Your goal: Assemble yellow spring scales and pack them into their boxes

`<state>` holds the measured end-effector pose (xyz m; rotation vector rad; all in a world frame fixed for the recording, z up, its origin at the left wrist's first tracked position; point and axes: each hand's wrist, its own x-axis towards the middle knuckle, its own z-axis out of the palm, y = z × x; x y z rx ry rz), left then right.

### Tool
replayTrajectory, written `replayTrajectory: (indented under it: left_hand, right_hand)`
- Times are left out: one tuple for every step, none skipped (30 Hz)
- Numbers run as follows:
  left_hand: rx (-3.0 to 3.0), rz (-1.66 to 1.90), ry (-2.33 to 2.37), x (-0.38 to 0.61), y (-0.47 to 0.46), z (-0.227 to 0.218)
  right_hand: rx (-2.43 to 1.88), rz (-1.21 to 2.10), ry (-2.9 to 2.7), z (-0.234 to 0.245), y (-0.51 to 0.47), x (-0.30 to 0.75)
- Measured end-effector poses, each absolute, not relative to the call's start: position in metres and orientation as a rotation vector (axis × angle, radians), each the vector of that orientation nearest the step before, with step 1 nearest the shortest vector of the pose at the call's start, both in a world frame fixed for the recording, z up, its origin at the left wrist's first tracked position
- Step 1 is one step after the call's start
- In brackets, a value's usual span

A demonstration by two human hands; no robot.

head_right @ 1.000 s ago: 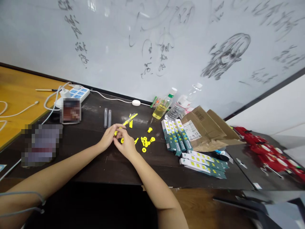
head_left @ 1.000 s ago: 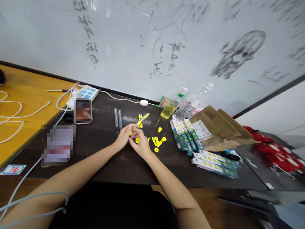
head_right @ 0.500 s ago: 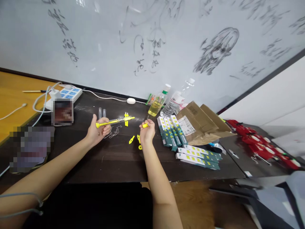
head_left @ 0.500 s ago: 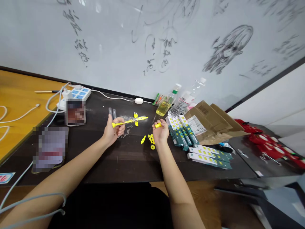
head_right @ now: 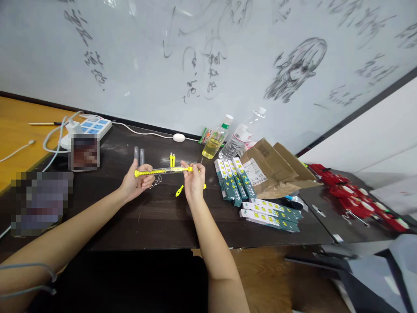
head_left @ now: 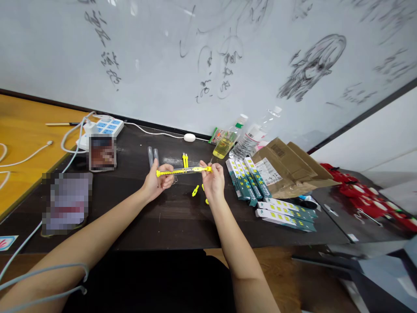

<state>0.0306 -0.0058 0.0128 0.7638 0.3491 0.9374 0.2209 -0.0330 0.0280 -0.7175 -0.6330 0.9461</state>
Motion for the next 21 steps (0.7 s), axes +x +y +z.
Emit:
replayTrajectory:
  left_hand:
    - [0.763, 0.934, 0.351, 0.031, -0.006, 0.013]
    - [0.761, 0.929, 0.357, 0.031, -0.006, 0.012]
    - [0.759, 0.926, 0.366, 0.031, -0.006, 0.012]
    - [0.758, 0.924, 0.375, 0.031, -0.007, 0.012]
    - [0.757, 0.925, 0.383, 0.031, -0.007, 0.013]
    - [0.755, 0.928, 0.388, 0.031, -0.007, 0.013]
    - [0.755, 0.932, 0.389, 0.031, -0.007, 0.013]
    - [0.754, 0.935, 0.389, 0.031, -0.007, 0.014]
    - [0.752, 0.939, 0.388, 0.031, -0.007, 0.014]
    - [0.750, 0.942, 0.389, 0.031, -0.007, 0.015]
    - [0.749, 0.945, 0.390, 0.030, -0.007, 0.015]
    - [0.749, 0.945, 0.392, 0.030, -0.007, 0.016]
    - [0.750, 0.945, 0.393, 0.030, -0.007, 0.016]
    - [0.754, 0.945, 0.391, 0.030, -0.007, 0.017]
    - [0.760, 0.942, 0.387, 0.030, -0.007, 0.017]
    - [0.765, 0.940, 0.382, 0.030, -0.007, 0.017]
    - [0.769, 0.939, 0.378, 0.030, -0.007, 0.017]
    - [0.771, 0.940, 0.373, 0.030, -0.008, 0.017]
    - [0.771, 0.944, 0.370, 0.030, -0.008, 0.017]
    - [0.770, 0.948, 0.369, 0.029, -0.007, 0.017]
    - [0.768, 0.953, 0.370, 0.029, -0.007, 0.017]
  right_hand:
    - [-0.724, 0.941, -0.654, 0.028, -0.034, 0.220]
    - [-0.736, 0.936, -0.680, 0.028, -0.034, 0.219]
    - [-0.752, 0.931, -0.710, 0.029, -0.035, 0.217]
    - [-0.769, 0.927, -0.743, 0.029, -0.036, 0.216]
    - [-0.786, 0.925, -0.777, 0.029, -0.037, 0.214]
    - [-0.798, 0.923, -0.808, 0.029, -0.038, 0.213]
    - [-0.807, 0.921, -0.834, 0.030, -0.039, 0.212]
    - [-0.814, 0.921, -0.853, 0.030, -0.039, 0.211]
    - [-0.817, 0.922, -0.868, 0.031, -0.040, 0.211]
    - [-0.815, 0.922, -0.877, 0.032, -0.041, 0.211]
    - [-0.804, 0.925, -0.885, 0.032, -0.041, 0.211]
    - [-0.786, 0.924, -0.889, 0.033, -0.042, 0.211]
    - [-0.763, 0.922, -0.892, 0.033, -0.042, 0.212]
    - [-0.741, 0.916, -0.895, 0.034, -0.042, 0.212]
    - [-0.727, 0.911, -0.899, 0.034, -0.042, 0.211]
    - [-0.724, 0.909, -0.905, 0.034, -0.042, 0.211]
    - [-0.729, 0.910, -0.913, 0.034, -0.043, 0.211]
    - [-0.737, 0.915, -0.924, 0.034, -0.043, 0.210]
    - [-0.746, 0.922, -0.938, 0.033, -0.043, 0.210]
    - [-0.754, 0.928, -0.953, 0.033, -0.043, 0.210]
    - [-0.760, 0.937, -0.967, 0.033, -0.043, 0.209]
